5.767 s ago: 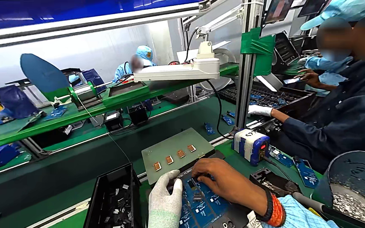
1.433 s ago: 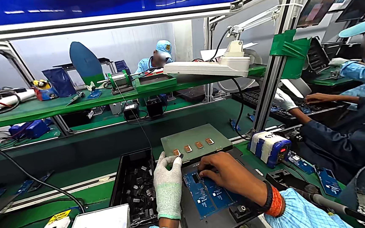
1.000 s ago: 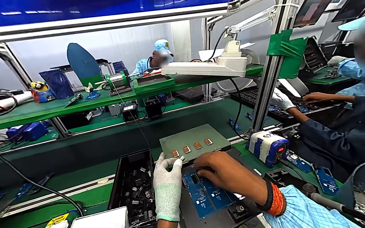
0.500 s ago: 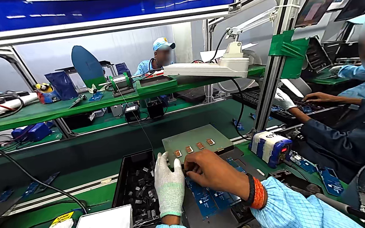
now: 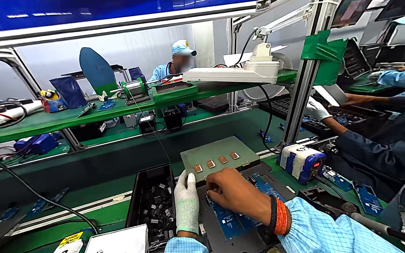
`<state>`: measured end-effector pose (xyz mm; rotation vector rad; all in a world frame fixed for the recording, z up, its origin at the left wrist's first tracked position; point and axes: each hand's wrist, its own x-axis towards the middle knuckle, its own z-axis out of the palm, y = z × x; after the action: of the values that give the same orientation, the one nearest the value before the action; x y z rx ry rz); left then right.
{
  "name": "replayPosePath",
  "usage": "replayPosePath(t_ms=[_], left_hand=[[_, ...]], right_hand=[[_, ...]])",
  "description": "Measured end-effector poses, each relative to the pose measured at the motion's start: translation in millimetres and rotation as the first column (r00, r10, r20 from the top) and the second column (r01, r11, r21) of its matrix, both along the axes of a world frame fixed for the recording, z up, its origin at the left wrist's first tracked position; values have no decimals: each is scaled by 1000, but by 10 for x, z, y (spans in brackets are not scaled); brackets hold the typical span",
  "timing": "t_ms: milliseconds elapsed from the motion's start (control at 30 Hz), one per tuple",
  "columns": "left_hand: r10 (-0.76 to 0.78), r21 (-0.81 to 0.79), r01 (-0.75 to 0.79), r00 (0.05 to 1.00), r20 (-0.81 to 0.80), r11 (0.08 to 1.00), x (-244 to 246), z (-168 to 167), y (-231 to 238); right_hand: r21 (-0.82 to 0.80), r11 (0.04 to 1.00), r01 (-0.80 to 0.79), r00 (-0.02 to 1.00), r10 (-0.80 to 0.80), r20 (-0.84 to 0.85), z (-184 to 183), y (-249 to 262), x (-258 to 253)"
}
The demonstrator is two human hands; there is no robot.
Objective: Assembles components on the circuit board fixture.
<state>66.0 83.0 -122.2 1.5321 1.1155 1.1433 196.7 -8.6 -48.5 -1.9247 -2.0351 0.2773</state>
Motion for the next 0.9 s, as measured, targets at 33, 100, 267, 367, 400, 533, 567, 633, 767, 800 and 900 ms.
replayPosePath(t_ms=[33, 100, 267, 367, 400, 533, 567, 633, 767, 800, 900], left_hand=[[-1, -1, 1, 1000, 3, 1000, 0, 3, -1], [-1, -1, 1, 1000, 5, 1000, 0, 15, -8], [3, -9, -2, 1000, 25, 1000, 0, 30, -25], [0, -27, 1, 1000, 30, 1000, 7, 45, -20], [1, -38, 0, 999, 44, 999, 10, 49, -19], [2, -61, 4, 996, 94, 998, 13, 60, -22], [1, -51, 4, 995, 99, 999, 12, 65, -24], [2, -17, -1, 995, 97, 1000, 12, 72, -25], [33, 29, -35, 997, 65, 999, 2, 154, -65], [43, 32, -45, 997, 70, 998, -1, 174, -81], [64, 21, -67, 991, 117, 998, -17, 217, -123]], right_hand=[[3, 1000, 6, 1000, -6, 0, 0, -2, -1], [9, 1000, 9, 1000, -9, -3, -2, -4, -1], [1, 1000, -21, 1000, 21, 12, 6, -19, 1], [6, 997, -72, 997, 72, 26, 11, -51, 5], [3, 996, -92, 995, 92, 35, 19, -68, 3], [-20, 990, -142, 988, 143, 58, 63, -124, -1], [-19, 989, -148, 987, 148, 60, 74, -135, 1], [26, 990, -138, 990, 137, 42, 75, -173, 22], [228, 973, 32, 995, -10, -97, 95, -367, 174], [280, 955, 96, 990, -62, -130, 87, -430, 242], [396, 891, 222, 970, -161, -182, 21, -618, 465]])
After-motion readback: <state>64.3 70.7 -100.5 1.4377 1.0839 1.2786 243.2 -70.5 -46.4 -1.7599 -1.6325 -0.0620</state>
